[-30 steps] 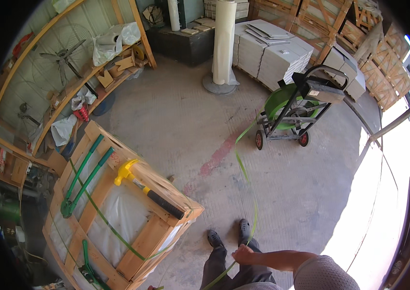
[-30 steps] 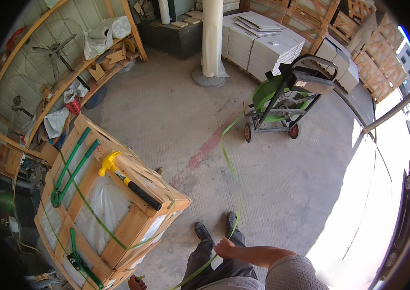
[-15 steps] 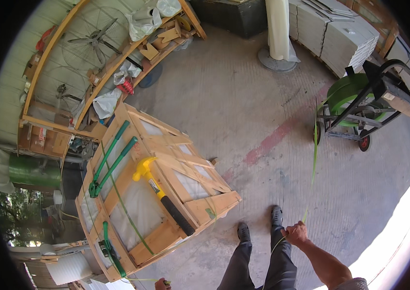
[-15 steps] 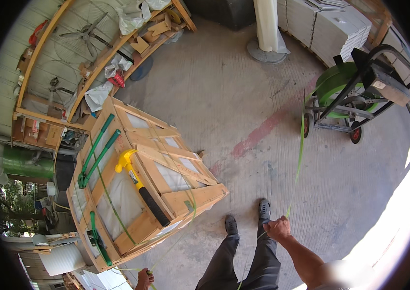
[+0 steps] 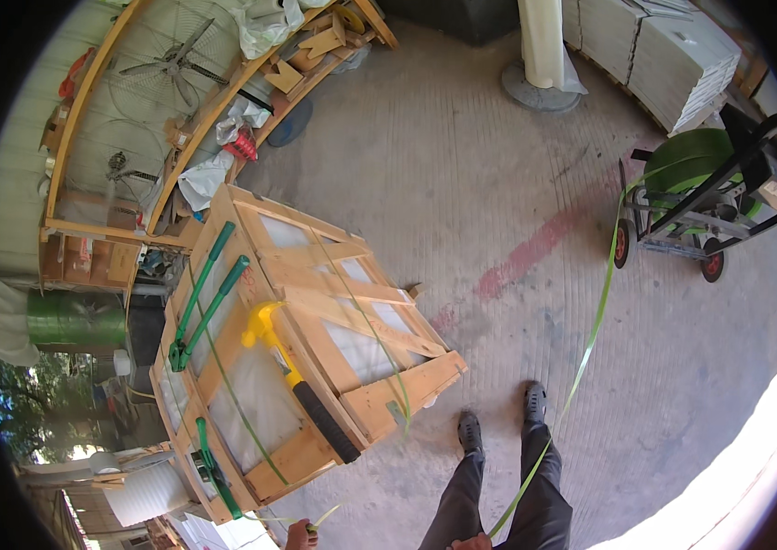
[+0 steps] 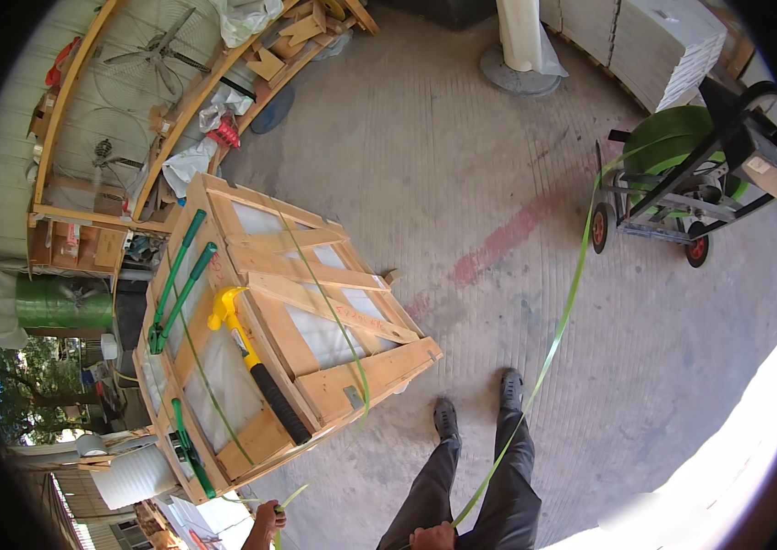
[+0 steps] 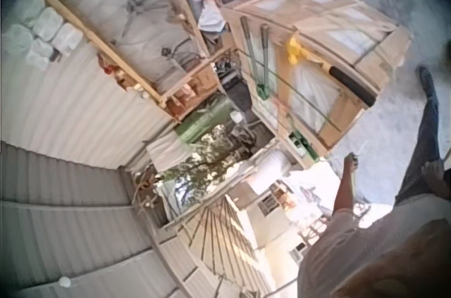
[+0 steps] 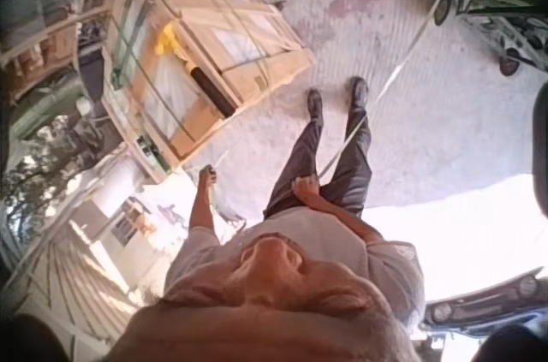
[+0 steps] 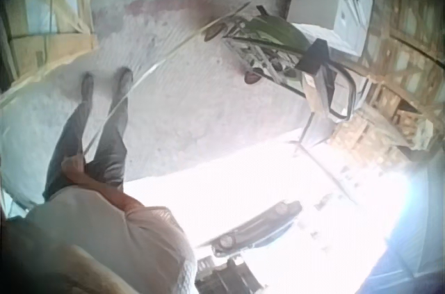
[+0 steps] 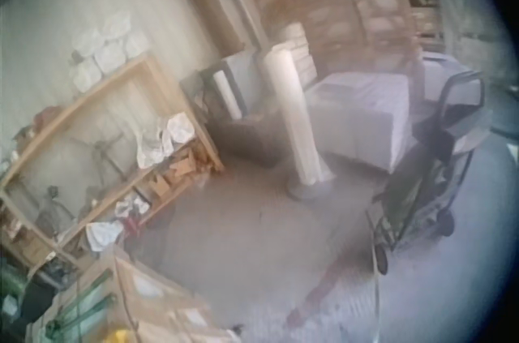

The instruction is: The person secures a wooden crate with green plastic straps using a manual tensioner and a hammer. They wrap straps around the crate, tighten them with the tensioner, and cut the excess strap material.

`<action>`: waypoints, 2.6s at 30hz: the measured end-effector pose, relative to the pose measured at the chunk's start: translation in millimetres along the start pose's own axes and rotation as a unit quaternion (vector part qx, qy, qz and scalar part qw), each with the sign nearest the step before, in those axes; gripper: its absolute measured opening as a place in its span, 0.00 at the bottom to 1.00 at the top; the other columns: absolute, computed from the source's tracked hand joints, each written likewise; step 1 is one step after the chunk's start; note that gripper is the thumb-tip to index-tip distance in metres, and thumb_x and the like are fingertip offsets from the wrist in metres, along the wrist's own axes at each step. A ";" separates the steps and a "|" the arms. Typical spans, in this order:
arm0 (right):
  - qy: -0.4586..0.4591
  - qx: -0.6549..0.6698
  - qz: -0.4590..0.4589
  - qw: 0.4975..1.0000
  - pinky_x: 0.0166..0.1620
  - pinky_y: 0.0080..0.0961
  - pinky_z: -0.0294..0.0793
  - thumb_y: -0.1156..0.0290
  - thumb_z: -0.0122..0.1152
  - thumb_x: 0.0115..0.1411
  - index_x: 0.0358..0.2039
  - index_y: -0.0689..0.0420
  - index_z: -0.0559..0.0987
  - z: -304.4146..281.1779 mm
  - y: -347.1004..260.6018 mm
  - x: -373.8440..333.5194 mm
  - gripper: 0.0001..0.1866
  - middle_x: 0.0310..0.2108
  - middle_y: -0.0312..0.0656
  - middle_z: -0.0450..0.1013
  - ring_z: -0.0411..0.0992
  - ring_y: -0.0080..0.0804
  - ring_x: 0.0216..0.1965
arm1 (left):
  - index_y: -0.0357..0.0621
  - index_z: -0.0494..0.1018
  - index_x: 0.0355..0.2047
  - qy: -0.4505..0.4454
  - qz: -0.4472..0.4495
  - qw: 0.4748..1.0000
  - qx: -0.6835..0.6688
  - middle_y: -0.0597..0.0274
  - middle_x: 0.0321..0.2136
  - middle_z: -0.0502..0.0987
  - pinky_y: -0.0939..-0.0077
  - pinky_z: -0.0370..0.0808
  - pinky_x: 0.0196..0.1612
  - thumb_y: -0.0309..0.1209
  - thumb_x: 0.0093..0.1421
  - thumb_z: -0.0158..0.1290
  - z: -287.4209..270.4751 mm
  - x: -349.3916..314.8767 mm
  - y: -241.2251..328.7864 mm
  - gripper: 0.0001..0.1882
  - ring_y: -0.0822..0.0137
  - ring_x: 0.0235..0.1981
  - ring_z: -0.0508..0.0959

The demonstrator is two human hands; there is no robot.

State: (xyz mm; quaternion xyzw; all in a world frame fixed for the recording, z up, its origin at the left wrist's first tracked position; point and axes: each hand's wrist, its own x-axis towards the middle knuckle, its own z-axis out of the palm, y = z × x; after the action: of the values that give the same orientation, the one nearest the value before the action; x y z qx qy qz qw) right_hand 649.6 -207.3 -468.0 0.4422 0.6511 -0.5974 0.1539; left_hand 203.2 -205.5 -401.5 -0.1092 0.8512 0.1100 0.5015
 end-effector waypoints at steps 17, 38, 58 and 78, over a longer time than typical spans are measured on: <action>0.031 0.816 -0.016 0.577 0.37 0.26 0.72 0.56 0.48 0.64 0.37 0.63 0.71 -98.4 -126.6 189.1 0.19 0.25 0.40 0.69 0.69 0.28 0.28 | 0.49 0.56 0.15 -0.053 0.019 0.985 -0.164 0.65 0.06 0.49 0.74 0.46 0.09 0.35 0.61 0.37 0.9 -3.5 -49.2 0.17 0.72 0.06 0.48; 0.416 0.151 -0.077 0.893 0.30 0.46 0.69 0.60 0.49 0.62 0.30 0.63 0.72 -448.0 -24.4 41.8 0.16 0.23 0.58 0.71 0.70 0.59 0.29 | 0.51 0.59 0.11 -0.020 0.157 0.987 -0.022 0.64 0.08 0.59 0.72 0.57 0.09 0.29 0.57 0.48 111.0 0.0 -167.5 0.18 0.70 0.07 0.59; 0.297 -0.087 -0.065 0.949 0.25 0.46 0.74 0.56 0.47 0.62 0.23 0.58 0.73 -205.1 85.0 59.6 0.19 0.16 0.52 0.72 0.74 0.52 0.21 | 0.43 0.57 0.16 0.190 -0.100 0.975 -0.064 0.60 0.07 0.52 0.69 0.54 0.10 0.30 0.61 0.39 44.4 27.9 -116.3 0.16 0.68 0.07 0.53; 0.294 -0.105 -0.065 0.948 0.27 0.39 0.74 0.67 0.46 0.59 0.29 0.57 0.69 28.8 -42.6 145.0 0.08 0.22 0.47 0.71 0.74 0.44 0.25 | 0.39 0.64 0.21 -0.090 0.079 0.990 -0.079 0.54 0.12 0.69 0.63 0.71 0.15 0.35 0.60 0.40 34.5 40.9 -37.6 0.14 0.58 0.11 0.72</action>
State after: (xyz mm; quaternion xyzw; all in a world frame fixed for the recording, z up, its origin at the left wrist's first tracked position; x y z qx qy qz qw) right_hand 526.4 -172.2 -553.1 0.5367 0.7536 -0.3777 -0.0379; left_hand 223.6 -234.2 -456.6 -0.0704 0.7969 0.2256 0.5560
